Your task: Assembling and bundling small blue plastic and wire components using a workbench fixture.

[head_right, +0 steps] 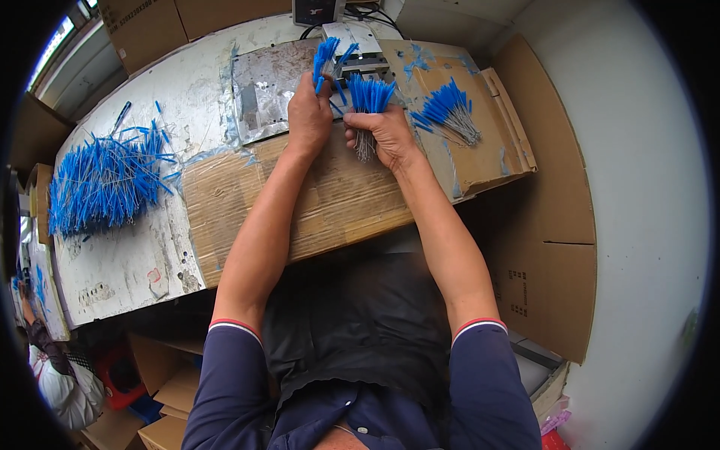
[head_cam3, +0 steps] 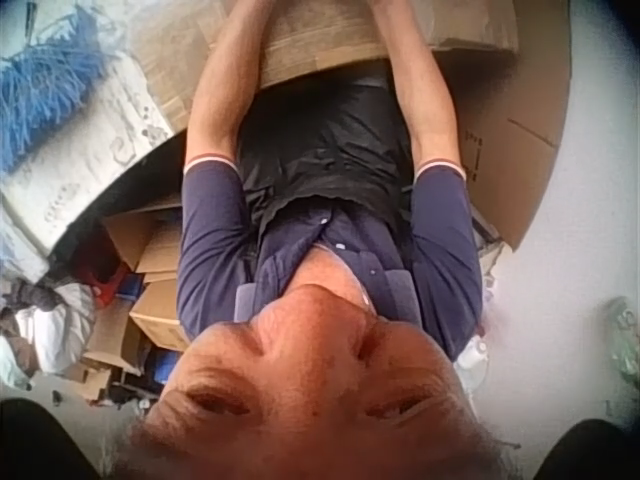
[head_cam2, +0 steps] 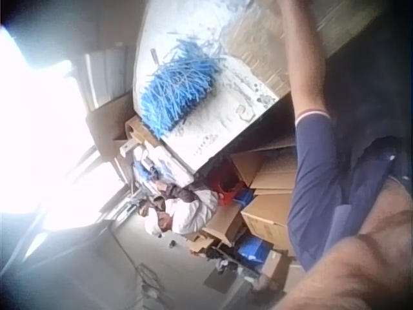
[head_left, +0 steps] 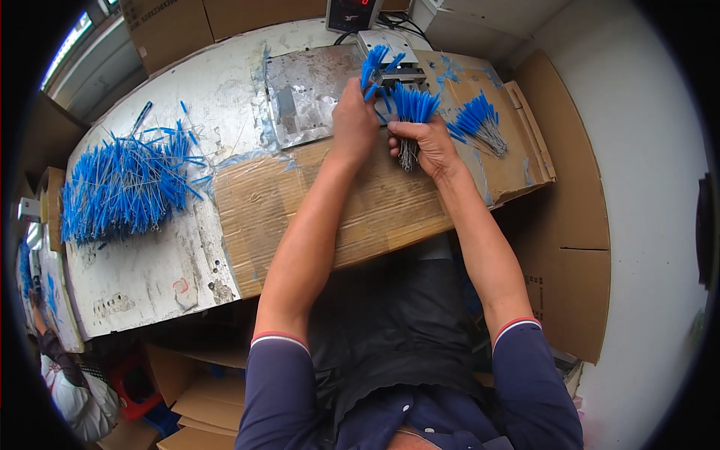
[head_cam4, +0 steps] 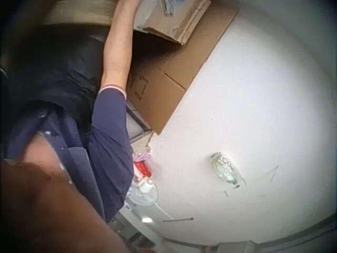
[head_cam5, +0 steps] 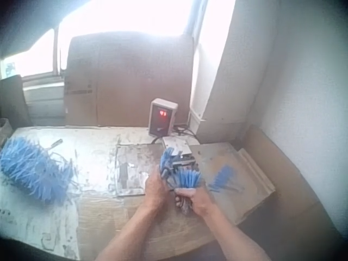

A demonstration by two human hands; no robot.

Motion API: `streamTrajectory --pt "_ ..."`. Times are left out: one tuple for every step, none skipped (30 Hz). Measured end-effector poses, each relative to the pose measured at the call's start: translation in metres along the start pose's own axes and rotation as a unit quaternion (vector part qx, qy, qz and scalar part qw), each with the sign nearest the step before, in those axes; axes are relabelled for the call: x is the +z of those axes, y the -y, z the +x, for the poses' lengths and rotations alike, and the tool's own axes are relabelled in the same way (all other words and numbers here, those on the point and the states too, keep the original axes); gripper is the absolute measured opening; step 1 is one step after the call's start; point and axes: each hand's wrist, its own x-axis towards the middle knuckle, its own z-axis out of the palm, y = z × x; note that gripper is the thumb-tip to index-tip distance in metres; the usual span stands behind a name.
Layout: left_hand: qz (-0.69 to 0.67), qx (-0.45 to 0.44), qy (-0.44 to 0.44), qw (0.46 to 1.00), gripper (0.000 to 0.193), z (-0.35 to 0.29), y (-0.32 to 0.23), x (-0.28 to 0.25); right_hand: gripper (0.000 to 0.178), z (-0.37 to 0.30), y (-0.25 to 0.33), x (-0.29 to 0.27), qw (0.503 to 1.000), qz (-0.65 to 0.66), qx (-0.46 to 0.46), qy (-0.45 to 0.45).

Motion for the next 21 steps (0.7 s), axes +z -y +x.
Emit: streamTrajectory --pt "0.0 0.0 0.001 1.0 0.01 0.0 0.001 0.001 0.014 -0.002 -0.002 -0.001 1.0 0.005 -0.006 -0.013" --pt "-0.004 0.0 0.004 1.0 0.01 0.0 0.003 0.001 0.013 -0.003 -0.003 -0.002 1.0 0.01 -0.011 -0.025" --pt "-0.008 0.0 0.008 1.0 0.01 0.001 0.003 0.002 0.013 -0.003 -0.003 -0.003 1.0 0.01 -0.011 -0.026" --pt "-0.008 0.0 0.009 1.0 0.01 0.002 0.004 0.002 0.013 -0.004 -0.002 -0.005 0.999 0.012 -0.007 -0.033" --pt "-0.033 -0.024 0.045 0.998 0.01 0.003 0.005 0.002 0.013 -0.004 -0.002 -0.006 0.999 0.014 -0.003 -0.04" --pt "-0.058 -0.049 0.082 0.994 0.01 0.003 0.005 0.003 0.013 -0.005 -0.002 -0.005 0.999 0.014 -0.002 -0.042" --pt "-0.059 -0.049 0.083 0.994 0.01 0.002 0.005 0.003 0.012 -0.005 -0.002 -0.002 0.998 0.015 -0.01 -0.053" --pt "-0.045 -0.022 0.075 0.996 0.011 0.001 0.005 0.002 0.012 -0.006 -0.001 0.0 0.998 0.016 -0.018 -0.064" --pt "-0.029 0.005 0.065 0.997 0.013 0.001 0.006 0.002 0.012 -0.006 -0.001 0.001 0.998 0.017 -0.017 -0.063" --pt "-0.028 0.005 0.065 0.997 0.013 0.001 0.006 0.002 0.012 -0.007 -0.001 0.002 0.998 0.012 -0.019 -0.059" --pt "-0.02 0.009 0.046 0.999 0.015 -0.001 0.007 0.003 0.012 -0.007 -0.002 0.004 0.998 0.008 -0.021 -0.054" --pt "-0.013 0.013 0.027 0.999 0.017 -0.001 0.004 0.004 0.012 -0.008 -0.002 0.002 0.998 0.007 -0.021 -0.054" --pt "-0.013 0.013 0.027 0.999 0.017 -0.001 0.003 0.004 0.012 -0.009 -0.001 -0.001 0.999 0.011 -0.022 -0.047" --pt "-0.014 0.009 0.02 1.0 0.017 -0.001 0.002 0.004 0.012 -0.009 -0.001 -0.003 0.999 0.016 -0.022 -0.04" --pt "-0.014 0.006 0.012 1.0 0.017 -0.001 0.002 0.004 0.012 -0.01 -0.002 -0.003 0.999 0.015 -0.021 -0.039" --pt "-0.013 0.005 0.012 1.0 0.017 -0.001 0.004 0.003 0.012 -0.011 -0.002 -0.003 0.998 0.017 -0.028 -0.049" --pt "0.025 0.002 -0.014 1.0 0.015 0.0 0.005 0.002 0.012 -0.012 -0.003 -0.002 0.997 0.019 -0.035 -0.06" --pt "0.062 0.0 -0.039 0.997 0.013 0.0 0.006 0.001 0.012 -0.009 -0.004 -0.002 0.997 0.019 -0.035 -0.06" --pt "0.062 0.0 -0.039 0.997 0.013 0.001 0.007 0.0 0.011 -0.005 -0.005 -0.003 0.993 0.025 -0.05 -0.1" --pt "0.023 -0.043 -0.052 0.997 0.011 0.001 0.008 -0.001 0.011 0.0 -0.006 -0.003 0.988 0.03 -0.066 -0.139" --pt "-0.018 -0.087 -0.064 0.994 0.009 0.003 0.005 -0.002 0.011 0.004 -0.005 -0.003 0.987 0.03 -0.066 -0.141"
